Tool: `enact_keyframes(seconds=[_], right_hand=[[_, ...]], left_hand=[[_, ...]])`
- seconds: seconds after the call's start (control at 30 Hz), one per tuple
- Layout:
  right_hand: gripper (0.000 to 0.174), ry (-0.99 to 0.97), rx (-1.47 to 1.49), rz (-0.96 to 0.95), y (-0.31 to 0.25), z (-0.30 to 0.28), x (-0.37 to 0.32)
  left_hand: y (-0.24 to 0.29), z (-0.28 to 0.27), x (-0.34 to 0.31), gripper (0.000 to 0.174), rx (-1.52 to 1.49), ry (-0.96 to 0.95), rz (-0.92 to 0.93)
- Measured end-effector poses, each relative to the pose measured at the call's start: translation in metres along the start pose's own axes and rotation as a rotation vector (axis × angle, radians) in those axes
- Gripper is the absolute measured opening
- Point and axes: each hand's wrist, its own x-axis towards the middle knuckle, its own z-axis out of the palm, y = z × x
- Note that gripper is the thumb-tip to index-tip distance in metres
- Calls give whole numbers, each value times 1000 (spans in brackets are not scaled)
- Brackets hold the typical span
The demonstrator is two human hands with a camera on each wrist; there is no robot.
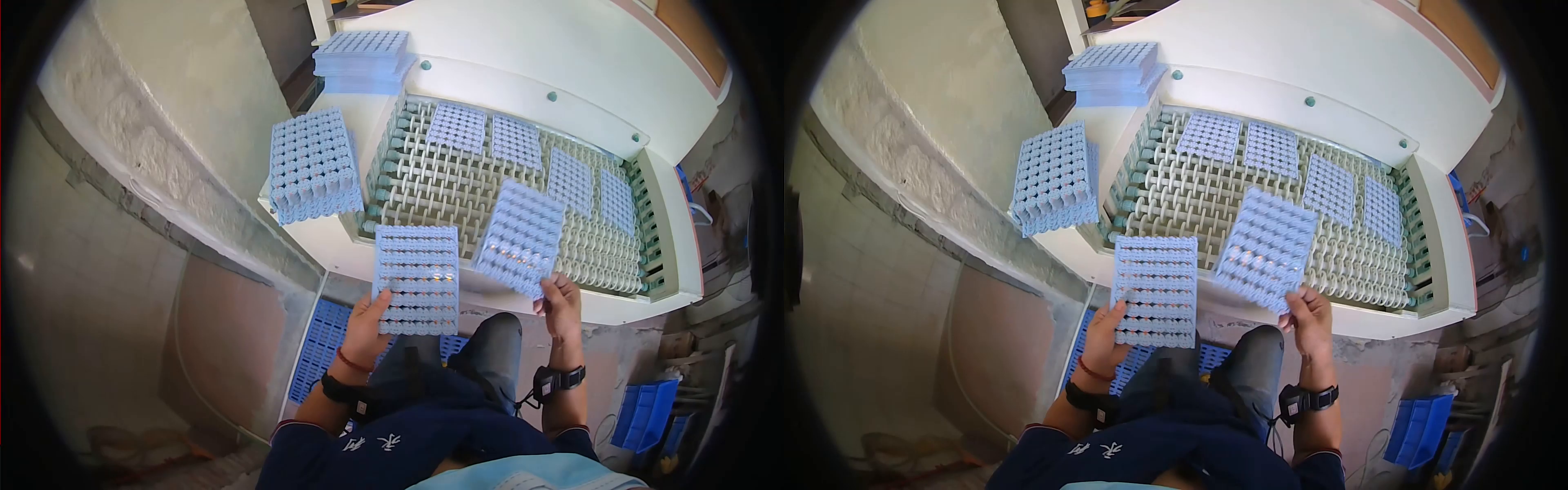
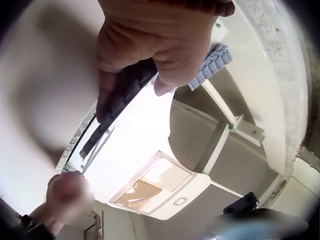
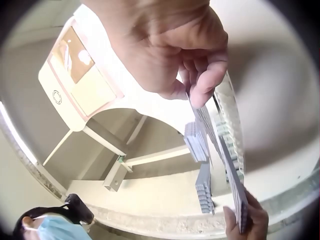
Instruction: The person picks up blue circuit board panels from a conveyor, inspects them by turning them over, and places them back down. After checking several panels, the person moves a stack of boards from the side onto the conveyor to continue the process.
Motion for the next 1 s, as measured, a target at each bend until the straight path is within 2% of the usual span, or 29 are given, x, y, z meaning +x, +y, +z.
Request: enact_keyframes(seconds=[0.03, 0.17, 0.23, 0.27, 0.37, 0.47, 0.6, 0.8, 0.9, 1.0], right_hand=[[15, 93, -66, -69, -1, -3, 2], [15, 48, -20, -76, -1, 1, 13], [14, 4, -46, -63, -2, 22, 17], [14, -29, -44, -39, -1, 34, 21], [17, -153, -9, 50, 2, 72, 35], [18, -161, -34, 143, 7, 100, 51], [18, -89, -103, 131, 1, 97, 49], [17, 25, -3, -24, -8, 23, 34], [18, 101, -91, -12, -10, 2, 24], [22, 295, -673, -243, -10, 1, 11]], left_hand=[[4, -3, -4, 30, -4, 2, -2], [25, -3, -20, 34, 43, 22, 52], [29, -4, -25, 40, -75, -29, 74], [29, -8, -29, 47, -75, 3, 55], [31, -6, -34, 47, -160, -1, 24], [29, -11, -35, 45, -146, -40, 16], [31, 0, -35, 41, -140, -45, 13], [20, -3, -21, 41, -85, -86, -68], [11, -2, -9, 41, -54, -143, -126], [0, 4, 0, 40, 11, -137, -146]])
